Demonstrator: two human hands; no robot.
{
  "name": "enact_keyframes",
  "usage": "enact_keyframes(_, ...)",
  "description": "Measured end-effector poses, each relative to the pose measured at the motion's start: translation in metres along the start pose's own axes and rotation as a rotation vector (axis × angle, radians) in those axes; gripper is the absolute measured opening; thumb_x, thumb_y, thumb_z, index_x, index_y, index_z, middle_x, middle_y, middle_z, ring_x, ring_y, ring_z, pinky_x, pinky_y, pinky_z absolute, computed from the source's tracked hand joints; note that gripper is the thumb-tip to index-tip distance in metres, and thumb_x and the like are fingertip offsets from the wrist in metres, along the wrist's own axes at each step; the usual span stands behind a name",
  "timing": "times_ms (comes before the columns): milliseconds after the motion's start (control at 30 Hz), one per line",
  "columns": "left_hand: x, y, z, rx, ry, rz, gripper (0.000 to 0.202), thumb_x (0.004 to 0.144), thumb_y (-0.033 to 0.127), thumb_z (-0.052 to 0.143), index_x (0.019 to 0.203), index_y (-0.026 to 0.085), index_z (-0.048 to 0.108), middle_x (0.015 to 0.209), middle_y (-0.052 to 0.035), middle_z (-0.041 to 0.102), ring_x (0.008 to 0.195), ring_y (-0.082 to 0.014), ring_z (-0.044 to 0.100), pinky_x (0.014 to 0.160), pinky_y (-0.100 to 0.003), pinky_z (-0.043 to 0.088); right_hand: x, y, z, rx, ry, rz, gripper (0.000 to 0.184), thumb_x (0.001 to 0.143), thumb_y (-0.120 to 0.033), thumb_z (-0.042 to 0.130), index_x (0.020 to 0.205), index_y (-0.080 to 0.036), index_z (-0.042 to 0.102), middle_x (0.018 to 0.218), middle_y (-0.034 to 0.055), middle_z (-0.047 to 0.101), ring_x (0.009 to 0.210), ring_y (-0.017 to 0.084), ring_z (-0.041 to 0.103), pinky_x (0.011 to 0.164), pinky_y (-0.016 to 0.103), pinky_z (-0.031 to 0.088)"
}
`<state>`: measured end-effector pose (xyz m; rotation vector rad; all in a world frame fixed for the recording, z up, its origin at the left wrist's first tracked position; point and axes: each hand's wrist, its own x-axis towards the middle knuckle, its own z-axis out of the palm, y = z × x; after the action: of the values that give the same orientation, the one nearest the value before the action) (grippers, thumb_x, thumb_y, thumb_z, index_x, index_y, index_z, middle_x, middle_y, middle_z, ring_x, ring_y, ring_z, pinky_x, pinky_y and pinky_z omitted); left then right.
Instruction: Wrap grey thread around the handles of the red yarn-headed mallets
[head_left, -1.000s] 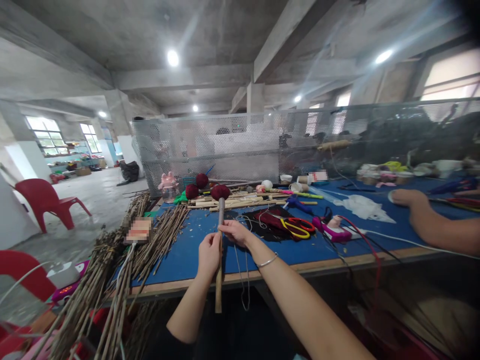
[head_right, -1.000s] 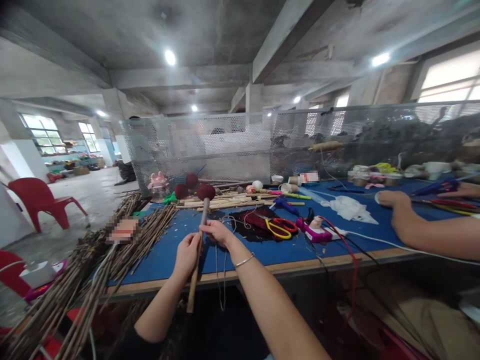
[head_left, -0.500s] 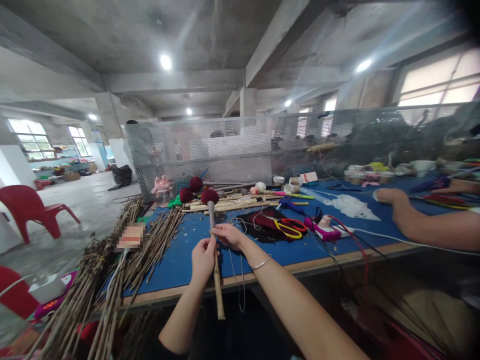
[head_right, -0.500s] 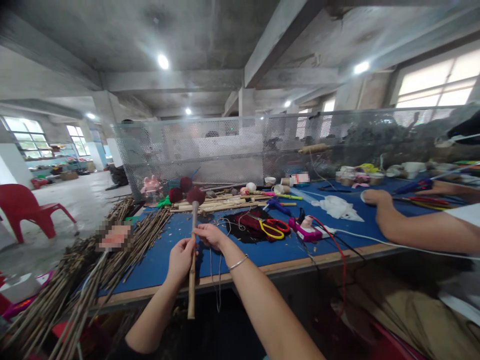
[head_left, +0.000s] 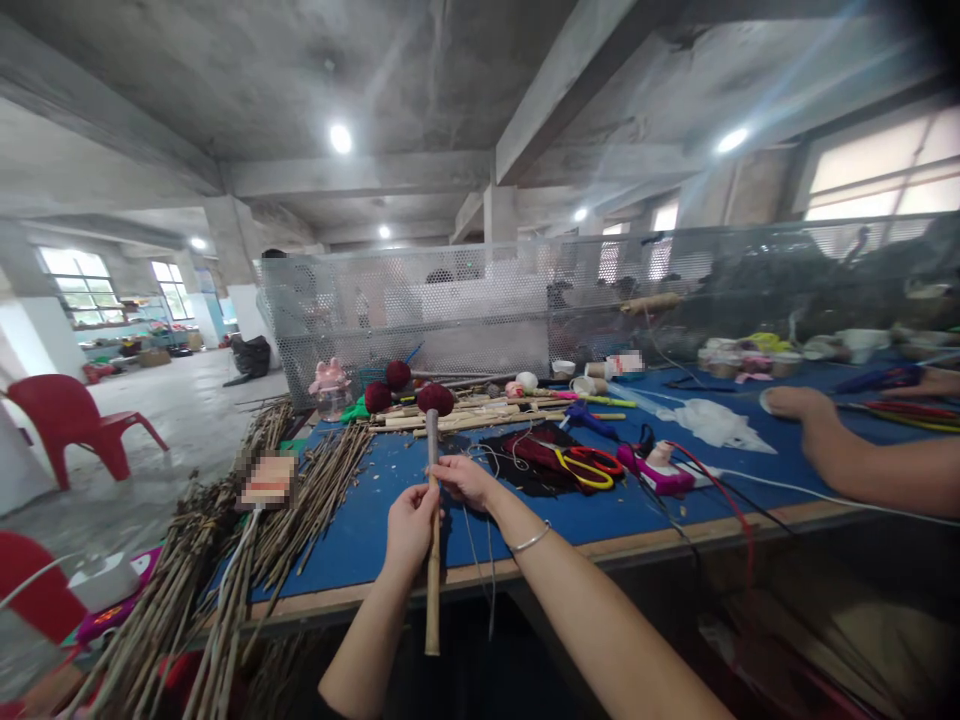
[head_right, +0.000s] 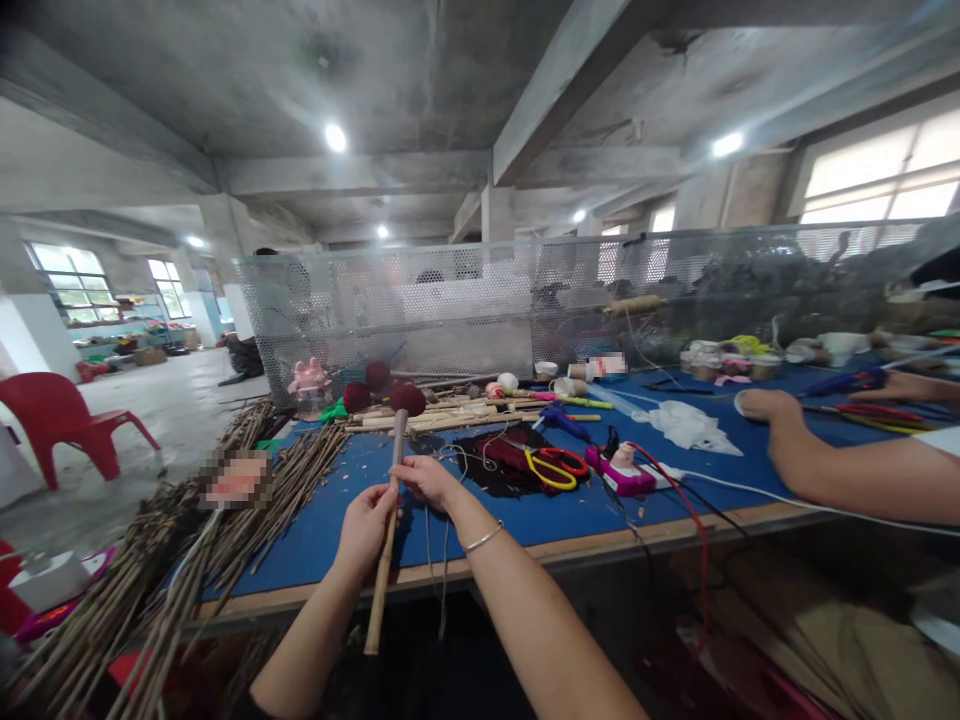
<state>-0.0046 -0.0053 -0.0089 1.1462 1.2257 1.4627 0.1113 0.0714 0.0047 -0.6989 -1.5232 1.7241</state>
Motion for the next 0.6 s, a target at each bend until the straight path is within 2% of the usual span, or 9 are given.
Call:
enact_keyframes(67, -0.0002, -0.0001, 0.0013, -0.015, -0.001, -0.013, 0.042, 0.064, 0.05, 0.062, 0.081, 0.011, 0.061, 0.058, -0.0018, 0.059, 0.045, -0.0095, 0.049, 0.044, -0.02, 0.038, 0.0003, 0.0002, -0.0014, -0.002, 0.014, -0.006, 0.034, 0.064, -0.043, 0.068, 0.069, -0.016, 0.048, 0.039, -0.0124, 0.028, 0.031, 0.001, 0.015, 0.033, 0.02, 0.006)
enact_keyframes(133, -0.0004, -0.0011, 0.003, -0.001, 0.05, 0.045, 0.043, 0.062, 0.048, 0.066, 0.085, 0.012, 0.061, 0.064, -0.0024, 0.061, 0.05, -0.0099, 0.052, 0.048, -0.02, 0.04, 0.0009, 0.0009, -0.0026, -0.007, 0.021, -0.019, 0.034, 0.063, -0.042, 0.069, 0.068, -0.016, 0.046, 0.039, -0.0124, 0.028, 0.031, 0.001, 0.016, 0.033, 0.02, 0.006)
enact_keyframes(233, -0.001, -0.0024, 0.0048, 0.053, 0.15, 0.15, 0.041, 0.056, 0.043, 0.072, 0.079, 0.012, 0.061, 0.064, -0.0025, 0.061, 0.054, -0.0104, 0.053, 0.053, -0.02, 0.041, 0.0015, 0.0014, -0.0024, -0.023, 0.031, -0.034, 0.035, 0.063, -0.042, 0.069, 0.067, -0.016, 0.046, 0.038, -0.0121, 0.029, 0.03, 0.002, 0.018, 0.032, 0.02, 0.007)
enact_keyframes(300, -0.0015, -0.0022, 0.0049, 0.071, 0.168, 0.142, 0.039, 0.056, 0.044, 0.071, 0.075, 0.011, 0.061, 0.063, -0.0036, 0.062, 0.053, -0.0106, 0.053, 0.052, -0.021, 0.041, 0.0012, 0.0009, -0.001, -0.017, 0.036, -0.035, 0.034, 0.063, -0.042, 0.069, 0.067, -0.016, 0.047, 0.038, -0.0119, 0.03, 0.03, 0.002, 0.019, 0.032, 0.02, 0.007)
enact_keyframes(467, -0.0017, -0.0008, 0.0026, 0.01, 0.094, 0.051, 0.041, 0.063, 0.05, 0.062, 0.075, 0.011, 0.061, 0.057, -0.0024, 0.059, 0.046, -0.0105, 0.051, 0.046, -0.022, 0.041, -0.0018, -0.0025, 0.002, 0.055, -0.036, 0.009, 0.035, 0.063, -0.04, 0.07, 0.077, -0.014, 0.052, 0.041, -0.012, 0.029, 0.033, 0.001, 0.016, 0.033, 0.019, 0.005)
enact_keyframes(600, -0.0012, -0.0007, 0.0019, -0.013, 0.01, 0.0, 0.039, 0.067, 0.051, 0.058, 0.071, 0.012, 0.059, 0.055, -0.0016, 0.058, 0.042, -0.0084, 0.048, 0.042, -0.02, 0.037, -0.0025, -0.0028, 0.0004, 0.035, -0.038, 0.016, 0.032, 0.064, -0.039, 0.069, 0.07, -0.016, 0.048, 0.04, -0.0123, 0.027, 0.032, 0.001, 0.014, 0.034, 0.019, 0.005)
